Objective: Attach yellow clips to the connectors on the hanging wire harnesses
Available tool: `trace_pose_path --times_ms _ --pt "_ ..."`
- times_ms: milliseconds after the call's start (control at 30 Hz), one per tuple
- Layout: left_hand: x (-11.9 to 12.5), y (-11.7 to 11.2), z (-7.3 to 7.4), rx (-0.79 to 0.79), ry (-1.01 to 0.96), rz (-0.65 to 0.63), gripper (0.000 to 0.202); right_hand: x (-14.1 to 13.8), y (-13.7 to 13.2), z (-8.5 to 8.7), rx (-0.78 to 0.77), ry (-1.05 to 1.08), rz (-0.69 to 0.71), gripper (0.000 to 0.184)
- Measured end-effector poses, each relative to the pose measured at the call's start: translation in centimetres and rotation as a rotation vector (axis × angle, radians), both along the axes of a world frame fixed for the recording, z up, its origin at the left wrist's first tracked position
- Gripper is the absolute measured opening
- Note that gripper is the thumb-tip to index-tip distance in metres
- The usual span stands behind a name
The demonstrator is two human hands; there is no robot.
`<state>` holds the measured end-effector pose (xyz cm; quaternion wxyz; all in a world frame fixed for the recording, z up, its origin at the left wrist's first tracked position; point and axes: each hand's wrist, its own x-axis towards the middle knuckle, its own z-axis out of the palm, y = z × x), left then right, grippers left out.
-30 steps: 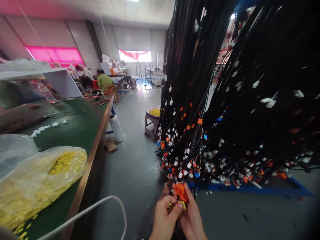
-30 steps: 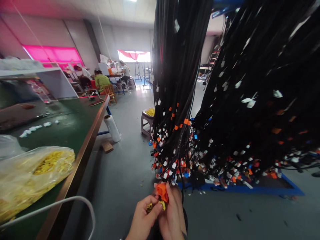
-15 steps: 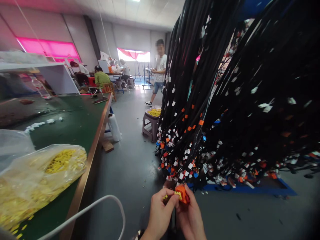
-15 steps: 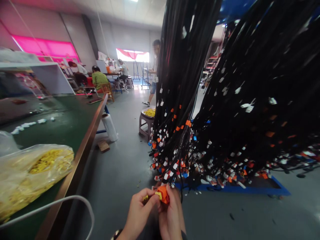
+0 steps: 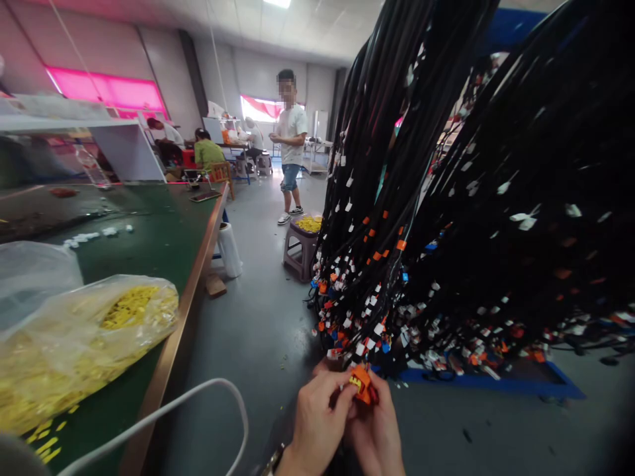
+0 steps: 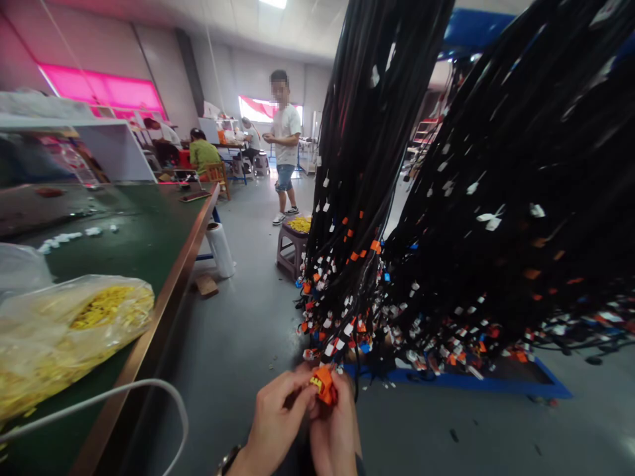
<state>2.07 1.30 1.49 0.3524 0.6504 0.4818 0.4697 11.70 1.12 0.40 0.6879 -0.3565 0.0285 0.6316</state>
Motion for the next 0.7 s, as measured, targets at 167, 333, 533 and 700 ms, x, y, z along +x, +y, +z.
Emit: trace_pose_path --times_ms 167,333,533,700 --pt "0.3 -0.4 0.2 -0.134 -0.066 0.038 0.013 0.4 0.2 0.8 -0.057 0.154 -0.011 0.017" --pt "0.7 -0.3 0.7 -0.33 -0.264 0.042 0.017 0.5 0.1 0.9 -0.032 0.23 0.017 0.019" --pt "1.1 -0.5 1.0 -0.399 -0.401 0.027 0.021 0.5 -0.2 0.7 -0.012 0.272 0.052 0.022" --pt "1.4 -0.9 1.0 -0.374 -0.392 0.059 0.019 0.4 -0.4 0.4 -0.021 0.295 0.062 0.024"
